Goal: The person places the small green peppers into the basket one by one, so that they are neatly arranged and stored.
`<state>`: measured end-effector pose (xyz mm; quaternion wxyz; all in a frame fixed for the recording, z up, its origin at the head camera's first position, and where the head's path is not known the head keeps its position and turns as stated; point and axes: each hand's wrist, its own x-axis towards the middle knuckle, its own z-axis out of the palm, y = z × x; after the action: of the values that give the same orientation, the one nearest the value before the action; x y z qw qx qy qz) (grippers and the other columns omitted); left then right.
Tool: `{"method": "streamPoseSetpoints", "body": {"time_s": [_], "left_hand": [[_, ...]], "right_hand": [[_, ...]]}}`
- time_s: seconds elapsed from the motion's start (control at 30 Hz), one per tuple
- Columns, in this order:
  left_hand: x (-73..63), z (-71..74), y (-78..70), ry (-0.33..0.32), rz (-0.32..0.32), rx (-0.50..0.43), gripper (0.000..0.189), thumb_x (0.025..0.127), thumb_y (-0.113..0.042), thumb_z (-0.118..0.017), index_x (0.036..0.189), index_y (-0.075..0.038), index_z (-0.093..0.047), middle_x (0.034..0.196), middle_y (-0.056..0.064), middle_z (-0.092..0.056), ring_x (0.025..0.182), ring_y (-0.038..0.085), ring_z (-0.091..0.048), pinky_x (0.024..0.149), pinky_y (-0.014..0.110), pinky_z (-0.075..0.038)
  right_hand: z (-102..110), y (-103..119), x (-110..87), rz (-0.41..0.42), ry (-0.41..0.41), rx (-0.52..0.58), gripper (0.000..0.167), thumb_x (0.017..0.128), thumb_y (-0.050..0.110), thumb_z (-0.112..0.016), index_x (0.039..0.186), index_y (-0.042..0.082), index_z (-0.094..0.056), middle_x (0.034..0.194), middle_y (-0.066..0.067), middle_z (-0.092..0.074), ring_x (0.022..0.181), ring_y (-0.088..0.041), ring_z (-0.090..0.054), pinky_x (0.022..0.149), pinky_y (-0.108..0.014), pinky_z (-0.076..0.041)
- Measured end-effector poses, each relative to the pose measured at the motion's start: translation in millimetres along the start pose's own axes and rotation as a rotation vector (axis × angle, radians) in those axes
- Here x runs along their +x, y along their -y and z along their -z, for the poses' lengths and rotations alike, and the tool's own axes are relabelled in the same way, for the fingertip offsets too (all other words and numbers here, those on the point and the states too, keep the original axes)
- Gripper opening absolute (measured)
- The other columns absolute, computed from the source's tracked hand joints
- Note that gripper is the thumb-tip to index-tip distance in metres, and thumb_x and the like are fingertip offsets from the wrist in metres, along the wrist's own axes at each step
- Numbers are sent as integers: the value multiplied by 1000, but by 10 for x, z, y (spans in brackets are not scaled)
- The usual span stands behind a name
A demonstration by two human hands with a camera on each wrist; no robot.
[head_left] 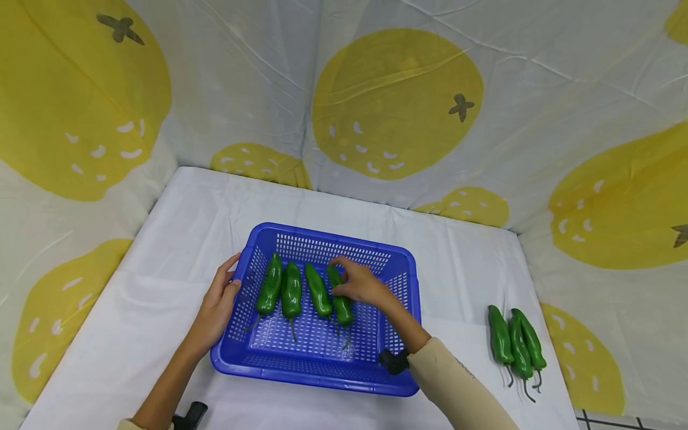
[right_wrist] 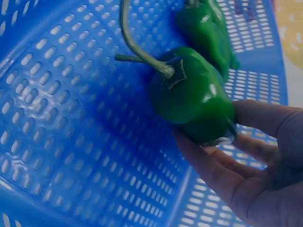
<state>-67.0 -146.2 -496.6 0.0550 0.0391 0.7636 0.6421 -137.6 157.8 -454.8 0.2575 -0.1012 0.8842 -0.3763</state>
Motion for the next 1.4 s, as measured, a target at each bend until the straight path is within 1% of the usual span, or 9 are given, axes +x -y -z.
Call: {"method": "streamPoseSetpoints", "body": {"time_s": [0.1,0.37,0.53,0.73,0.9,1.07,1.17,1.3,1.4], "left_hand": [[-1,-3,3,-1,-3,4,51,110,-21,-31,159,-26,-19,146,23,-43,121,42,-54,88,58,-49],[2,-8,-2,-8,3,18,51,110,-21,-30,159,-28,-20,139,22,-48,117,40,-56,85,50,-52],[2,-11,-11,-10,10,20,51,110,-21,-30,159,-28,-20,138,21,-49,116,39,-56,84,48,-51],[-1,-11,-15,-8,19,15,51,110,-21,-30,159,-26,-20,138,21,-50,116,37,-55,86,47,-50],[1,-9,-16,-8,13,17,51,110,-21,-30,159,-26,-19,137,21,-50,116,37,-56,86,47,-50],[1,-10,-16,-8,17,20,51,110,-21,-31,159,-25,-19,136,20,-50,116,37,-56,85,45,-51],[1,-11,-16,-8,21,22,51,110,-21,-31,159,-25,-19,136,20,-51,115,37,-56,85,44,-51],[-1,-12,-18,-11,25,23,51,110,-21,-31,159,-26,-19,136,20,-51,115,37,-56,85,45,-50],[-3,-14,-17,-13,29,23,51,109,-22,-31,159,-26,-19,136,20,-50,115,37,-56,85,46,-51]], "right_hand": [[-48,-12,30,5,13,14,60,85,2,-75,139,2,-50,96,-18,-66,72,-21,-66,61,-34,-56],[-163,18,50,-25,78,140,69,86,1,-73,146,1,-38,89,-18,-64,68,-23,-67,63,-44,-58],[-155,31,30,-25,68,165,69,88,2,-72,148,1,-37,89,-20,-62,70,-28,-67,61,-45,-58],[-97,20,-8,-28,58,159,65,90,4,-70,146,1,-39,90,-20,-63,76,-39,-67,62,-46,-58],[-49,27,-42,-34,49,160,63,91,5,-70,146,1,-40,92,-20,-64,79,-43,-66,64,-46,-58],[3,3,-93,-16,24,148,59,91,5,-68,144,0,-43,95,-21,-65,81,-43,-67,65,-45,-58],[66,-6,-149,-14,12,166,55,92,5,-67,142,-1,-46,97,-20,-64,82,-44,-68,67,-46,-58],[204,5,-258,-12,-8,197,49,93,5,-64,140,-1,-50,100,-21,-63,85,-44,-69,69,-48,-58],[335,-18,-359,6,-40,194,45,94,3,-61,138,-2,-51,103,-24,-63,85,-41,-70,68,-45,-58]]}}
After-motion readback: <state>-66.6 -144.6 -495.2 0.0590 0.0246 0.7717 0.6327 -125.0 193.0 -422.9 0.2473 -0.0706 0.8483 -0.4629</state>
